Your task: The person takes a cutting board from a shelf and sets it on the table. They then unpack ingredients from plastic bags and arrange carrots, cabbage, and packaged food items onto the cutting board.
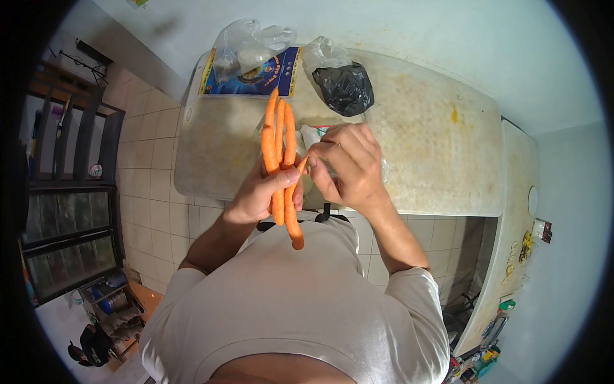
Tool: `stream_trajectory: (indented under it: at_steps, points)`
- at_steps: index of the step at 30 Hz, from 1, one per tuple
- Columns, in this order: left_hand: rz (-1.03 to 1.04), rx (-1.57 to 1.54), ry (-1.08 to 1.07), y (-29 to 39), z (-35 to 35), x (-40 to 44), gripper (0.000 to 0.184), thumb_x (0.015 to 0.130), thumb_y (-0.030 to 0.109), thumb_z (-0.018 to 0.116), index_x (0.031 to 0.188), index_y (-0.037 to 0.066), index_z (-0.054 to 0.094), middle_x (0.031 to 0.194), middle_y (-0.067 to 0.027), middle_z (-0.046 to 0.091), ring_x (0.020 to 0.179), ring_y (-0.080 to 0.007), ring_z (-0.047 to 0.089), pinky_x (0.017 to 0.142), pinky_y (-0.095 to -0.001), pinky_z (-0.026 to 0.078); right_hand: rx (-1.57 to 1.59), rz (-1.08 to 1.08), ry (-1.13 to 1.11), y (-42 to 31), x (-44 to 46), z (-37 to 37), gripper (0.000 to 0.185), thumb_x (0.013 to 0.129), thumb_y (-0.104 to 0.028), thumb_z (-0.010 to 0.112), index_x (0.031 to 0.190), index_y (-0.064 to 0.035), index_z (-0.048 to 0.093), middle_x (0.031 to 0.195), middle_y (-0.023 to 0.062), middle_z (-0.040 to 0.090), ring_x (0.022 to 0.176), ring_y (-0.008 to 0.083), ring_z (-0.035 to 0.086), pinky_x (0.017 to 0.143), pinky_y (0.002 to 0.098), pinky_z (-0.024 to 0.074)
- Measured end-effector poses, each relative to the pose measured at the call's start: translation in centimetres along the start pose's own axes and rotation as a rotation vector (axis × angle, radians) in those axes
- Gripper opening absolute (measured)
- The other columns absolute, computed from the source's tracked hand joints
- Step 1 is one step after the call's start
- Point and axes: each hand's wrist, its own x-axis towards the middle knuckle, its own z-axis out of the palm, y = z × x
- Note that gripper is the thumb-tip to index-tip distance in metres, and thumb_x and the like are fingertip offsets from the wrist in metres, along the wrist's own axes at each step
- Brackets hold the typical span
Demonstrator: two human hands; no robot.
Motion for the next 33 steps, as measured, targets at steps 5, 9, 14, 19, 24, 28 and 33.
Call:
stream_trajectory:
  at_steps: [5,9,14,19,24,28,33]
  points:
    - [0.22,0.194,0.074,0.1,0.9,-0.6,0.023,0.091,0.008,0.067,0.107,-0.004,0.057,0.074,-0.0059,0.061,0.059,-0.0141,0.064,0.053,-0.0285,0.053,0.314,0.258,-0.021,-1.1,-0.9,0.3,0.008,0.074,0.002,0.062,0.082,0.0017,0.059,0.08,0.0142,0.06,0.074,0.023,0.061,0.067,0.032,0.0502]
    - [0.358,0.378,0.127,-0.4,0.8,-0.9,0.02,0.09,0.006,0.069,0.102,-0.006,0.059,0.071,-0.0055,0.064,0.059,-0.0109,0.064,0.052,-0.026,0.051,0.353,0.296,0.006,-1.6,-1.2,0.9,0.008,0.077,0.003,0.059,0.084,0.0017,0.057,0.083,0.0151,0.061,0.076,0.0223,0.064,0.068,0.0307,0.0527]
    - [0.433,0.465,0.177,-0.5,0.8,-1.2,0.016,0.089,0.005,0.07,0.096,-0.006,0.061,0.067,-0.0057,0.065,0.058,-0.0096,0.064,0.052,-0.0259,0.05,0.206,0.252,0.023,-2.4,-1.0,0.9,0.006,0.079,0.005,0.056,0.084,0.003,0.058,0.083,0.0147,0.061,0.076,0.0204,0.064,0.067,0.0297,0.0538]
    - [0.394,0.439,0.118,-0.2,0.7,-1.5,0.02,0.09,0.002,0.065,0.108,-0.006,0.059,0.08,-0.0091,0.066,0.061,-0.0123,0.065,0.054,-0.0274,0.053,0.444,0.438,0.067,-3.0,-1.3,1.4,0.006,0.079,0.006,0.056,0.084,0.0034,0.058,0.082,0.0099,0.059,0.072,0.0154,0.06,0.063,0.0281,0.051]
    - [0.242,0.192,0.043,1.0,0.9,-1.9,0.023,0.09,0.005,0.066,0.109,-0.007,0.06,0.08,-0.008,0.062,0.06,-0.0155,0.064,0.053,-0.0303,0.053,0.854,0.583,0.052,-3.0,-1.8,1.6,0.008,0.08,0.008,0.054,0.084,0.0022,0.057,0.086,0.0048,0.054,0.074,0.0097,0.051,0.064,0.0239,0.0433]
    - [0.134,0.028,-0.043,1.1,0.2,-2.0,0.027,0.089,0.008,0.064,0.111,-0.006,0.056,0.082,-0.0097,0.06,0.059,-0.0164,0.062,0.052,-0.0317,0.054,1.113,0.617,-0.039,-3.0,-1.7,1.3,0.01,0.082,0.008,0.051,0.088,0.0019,0.057,0.091,0.0056,0.054,0.078,0.0104,0.05,0.07,0.0246,0.0421]
    - [0.045,-0.051,-0.102,1.1,0.1,-2.3,0.029,0.088,0.014,0.062,0.108,-0.005,0.051,0.08,-0.0129,0.058,0.054,-0.0158,0.058,0.048,-0.0337,0.053,1.412,0.694,-0.126,-3.0,-1.9,1.5,0.006,0.085,0.002,0.052,0.089,0.0011,0.056,0.092,0.0065,0.054,0.08,0.0116,0.052,0.071,0.026,0.0438]
